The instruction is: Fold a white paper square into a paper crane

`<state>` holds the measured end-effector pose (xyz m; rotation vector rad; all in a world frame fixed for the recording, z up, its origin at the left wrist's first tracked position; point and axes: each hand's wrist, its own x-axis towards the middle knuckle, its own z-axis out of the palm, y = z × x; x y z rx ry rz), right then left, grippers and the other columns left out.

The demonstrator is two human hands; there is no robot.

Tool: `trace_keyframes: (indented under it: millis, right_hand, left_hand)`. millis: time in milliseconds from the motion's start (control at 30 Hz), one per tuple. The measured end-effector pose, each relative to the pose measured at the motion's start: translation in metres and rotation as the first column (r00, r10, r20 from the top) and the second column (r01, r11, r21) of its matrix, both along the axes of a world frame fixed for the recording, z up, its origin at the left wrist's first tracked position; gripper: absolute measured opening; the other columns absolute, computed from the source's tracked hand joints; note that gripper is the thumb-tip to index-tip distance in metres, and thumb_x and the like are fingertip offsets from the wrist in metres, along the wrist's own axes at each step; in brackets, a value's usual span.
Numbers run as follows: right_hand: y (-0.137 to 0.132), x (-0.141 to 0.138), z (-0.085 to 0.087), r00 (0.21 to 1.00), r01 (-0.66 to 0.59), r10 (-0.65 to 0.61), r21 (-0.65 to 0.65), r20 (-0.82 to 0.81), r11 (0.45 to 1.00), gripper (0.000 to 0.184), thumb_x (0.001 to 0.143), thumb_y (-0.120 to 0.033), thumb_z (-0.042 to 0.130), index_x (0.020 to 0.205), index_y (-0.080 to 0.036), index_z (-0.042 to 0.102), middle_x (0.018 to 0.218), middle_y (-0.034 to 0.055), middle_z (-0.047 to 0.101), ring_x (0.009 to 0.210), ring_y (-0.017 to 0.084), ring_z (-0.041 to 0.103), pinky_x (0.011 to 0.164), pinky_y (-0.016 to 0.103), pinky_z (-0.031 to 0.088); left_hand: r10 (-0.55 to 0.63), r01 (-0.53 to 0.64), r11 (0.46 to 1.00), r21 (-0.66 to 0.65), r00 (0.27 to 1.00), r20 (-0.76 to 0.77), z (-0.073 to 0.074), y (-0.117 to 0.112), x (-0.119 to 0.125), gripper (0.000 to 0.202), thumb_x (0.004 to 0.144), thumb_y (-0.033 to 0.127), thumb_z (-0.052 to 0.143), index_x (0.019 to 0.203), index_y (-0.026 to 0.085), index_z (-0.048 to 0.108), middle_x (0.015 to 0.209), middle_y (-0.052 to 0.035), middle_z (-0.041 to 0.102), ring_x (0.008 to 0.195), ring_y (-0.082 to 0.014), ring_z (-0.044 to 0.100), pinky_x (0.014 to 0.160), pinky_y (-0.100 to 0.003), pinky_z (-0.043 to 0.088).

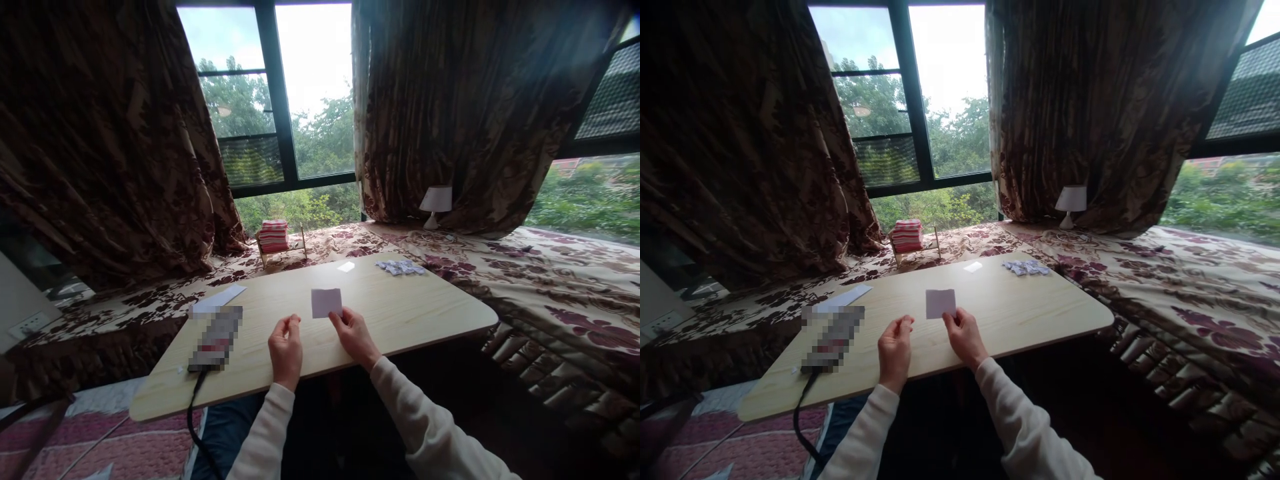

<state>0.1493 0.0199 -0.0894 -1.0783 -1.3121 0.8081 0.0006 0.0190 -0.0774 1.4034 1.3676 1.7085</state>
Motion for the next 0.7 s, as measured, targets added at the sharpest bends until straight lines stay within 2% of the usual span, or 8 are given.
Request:
trace_keyframes:
  millis: [100,200,267,467,700]
  right_hand:
    - [-0.003,0.001,0.003,0.997,-0.070,0.070,0.006,0.033,0.998,0.032,0.092,-0.034,0.057,0.118,-0.016,0.057,0.118,0.0068,0.059,0.099,0.022,0.061,0.082,0.041,0.053]
    - [-0.005,0.000,0.004,0.992,-0.118,0.118,0.007,0.054,0.993,0.031,0.091,-0.034,0.057,0.116,-0.015,0.057,0.116,0.0064,0.060,0.098,0.022,0.062,0.081,0.041,0.053]
    - [-0.005,-0.001,0.004,0.988,-0.144,0.144,0.008,0.061,0.989,0.031,0.091,-0.035,0.056,0.115,-0.015,0.058,0.115,0.0059,0.061,0.096,0.022,0.062,0.081,0.040,0.053]
    - [-0.005,-0.001,0.007,0.972,-0.224,0.223,0.004,0.070,0.975,0.025,0.091,-0.034,0.057,0.105,-0.013,0.062,0.103,0.0040,0.064,0.089,0.019,0.064,0.078,0.038,0.054]
    - [-0.010,-0.002,0.008,0.977,-0.209,0.210,-0.038,0.038,0.977,0.031,0.091,-0.034,0.057,0.115,-0.015,0.058,0.115,0.0057,0.060,0.097,0.023,0.062,0.081,0.040,0.053]
  left_hand:
    - [-0.144,0.146,0.989,0.009,0.986,-0.084,0.006,-0.004,0.003,0.027,0.073,0.041,0.066,0.082,0.016,0.067,0.078,-0.0032,0.066,0.076,-0.0191,0.060,0.071,-0.028,0.045]
    - [-0.236,0.240,0.971,0.003,0.959,-0.158,0.011,-0.008,0.006,0.022,0.070,0.037,0.069,0.063,0.018,0.062,0.065,0.0011,0.059,0.069,-0.0170,0.056,0.070,-0.027,0.043]
    - [-0.246,0.251,0.968,0.002,0.952,-0.184,0.012,-0.008,0.006,0.025,0.072,0.036,0.067,0.057,0.018,0.057,0.062,0.0020,0.056,0.069,-0.0165,0.053,0.070,-0.027,0.041]
    - [-0.250,0.259,0.966,0.010,0.942,-0.226,0.012,-0.009,0.006,0.023,0.075,0.035,0.061,0.059,0.019,0.054,0.065,0.0014,0.054,0.071,-0.0174,0.051,0.071,-0.028,0.040]
    - [-0.202,0.213,0.977,0.024,0.954,-0.223,0.016,-0.014,0.006,0.028,0.072,0.031,0.062,0.052,0.021,0.045,0.061,0.0021,0.048,0.072,-0.0187,0.048,0.070,-0.029,0.037]
